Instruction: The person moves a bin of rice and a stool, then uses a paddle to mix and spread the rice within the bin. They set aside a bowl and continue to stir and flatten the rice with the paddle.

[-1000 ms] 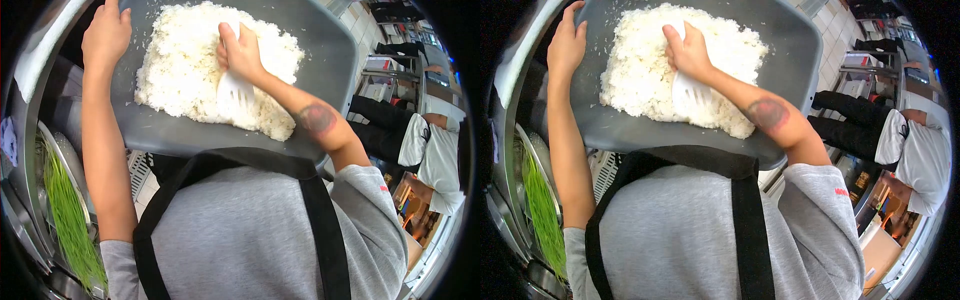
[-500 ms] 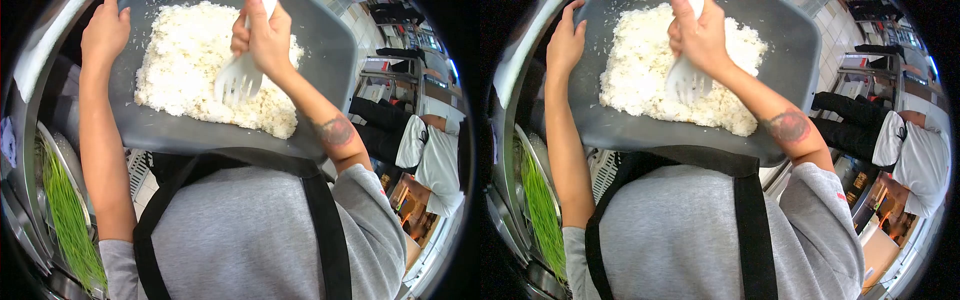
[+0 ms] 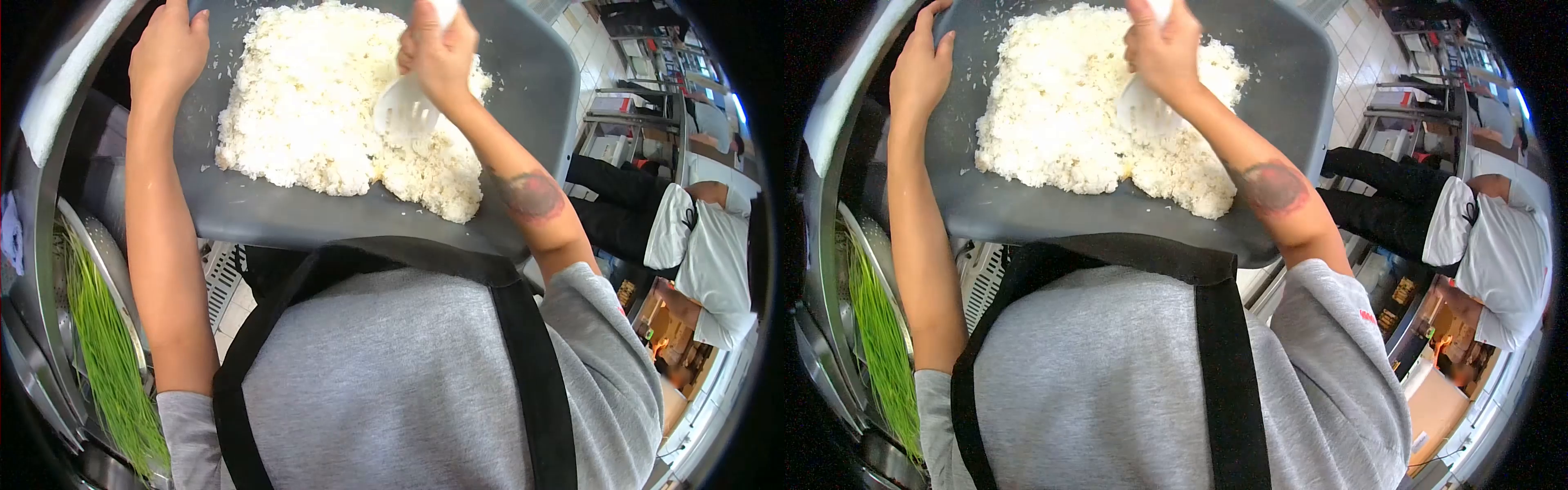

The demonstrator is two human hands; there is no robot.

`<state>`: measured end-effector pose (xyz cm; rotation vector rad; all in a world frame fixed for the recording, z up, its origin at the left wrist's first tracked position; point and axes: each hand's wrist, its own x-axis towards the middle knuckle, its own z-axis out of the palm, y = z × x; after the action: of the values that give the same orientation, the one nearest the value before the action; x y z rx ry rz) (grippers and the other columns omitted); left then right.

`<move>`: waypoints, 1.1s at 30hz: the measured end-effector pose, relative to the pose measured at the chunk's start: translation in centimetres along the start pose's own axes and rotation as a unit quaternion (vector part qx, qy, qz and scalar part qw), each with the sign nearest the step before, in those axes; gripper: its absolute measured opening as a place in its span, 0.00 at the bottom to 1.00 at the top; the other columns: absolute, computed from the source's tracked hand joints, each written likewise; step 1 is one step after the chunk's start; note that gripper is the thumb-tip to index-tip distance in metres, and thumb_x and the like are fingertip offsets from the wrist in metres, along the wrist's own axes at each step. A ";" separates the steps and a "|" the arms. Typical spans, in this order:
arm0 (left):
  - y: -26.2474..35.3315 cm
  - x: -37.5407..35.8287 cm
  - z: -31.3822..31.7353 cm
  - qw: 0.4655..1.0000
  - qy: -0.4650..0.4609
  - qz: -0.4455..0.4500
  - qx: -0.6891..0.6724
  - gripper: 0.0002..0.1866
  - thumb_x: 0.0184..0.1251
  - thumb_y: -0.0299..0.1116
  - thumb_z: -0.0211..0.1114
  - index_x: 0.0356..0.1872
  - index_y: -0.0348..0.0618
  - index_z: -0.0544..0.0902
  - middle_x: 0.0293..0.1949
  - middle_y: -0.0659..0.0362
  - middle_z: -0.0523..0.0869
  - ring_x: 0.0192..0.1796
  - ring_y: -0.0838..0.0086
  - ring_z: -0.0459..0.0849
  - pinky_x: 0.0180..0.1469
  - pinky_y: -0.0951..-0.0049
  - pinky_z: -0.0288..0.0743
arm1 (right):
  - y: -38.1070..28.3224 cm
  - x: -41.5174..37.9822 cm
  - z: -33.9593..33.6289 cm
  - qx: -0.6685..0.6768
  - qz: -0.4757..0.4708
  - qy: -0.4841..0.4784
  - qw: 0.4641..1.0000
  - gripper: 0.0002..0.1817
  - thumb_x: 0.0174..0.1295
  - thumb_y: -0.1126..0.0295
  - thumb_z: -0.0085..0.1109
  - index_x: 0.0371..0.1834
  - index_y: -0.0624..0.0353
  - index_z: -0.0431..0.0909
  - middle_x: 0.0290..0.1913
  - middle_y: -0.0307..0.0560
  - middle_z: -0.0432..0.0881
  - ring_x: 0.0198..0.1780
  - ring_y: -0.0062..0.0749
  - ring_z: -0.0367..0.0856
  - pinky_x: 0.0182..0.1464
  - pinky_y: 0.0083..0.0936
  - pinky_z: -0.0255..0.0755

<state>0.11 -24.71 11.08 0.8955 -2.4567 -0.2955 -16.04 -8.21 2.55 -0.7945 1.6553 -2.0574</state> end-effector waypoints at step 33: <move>3.3 -1.2 -1.7 0.996 -0.033 -0.055 0.055 0.18 0.64 0.27 0.53 0.55 0.51 0.65 0.45 0.45 0.77 0.48 0.50 0.78 0.50 0.56 0.70 | 1.9 -6.8 -4.8 0.078 0.270 0.336 0.899 0.11 0.72 0.61 0.34 0.39 0.57 0.54 0.20 0.41 0.60 0.17 0.27 0.58 0.19 0.31 0.63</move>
<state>-0.03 -21.48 13.23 1.0873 -2.5087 -0.2332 -13.94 -0.87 -1.26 0.4650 1.7211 -2.0984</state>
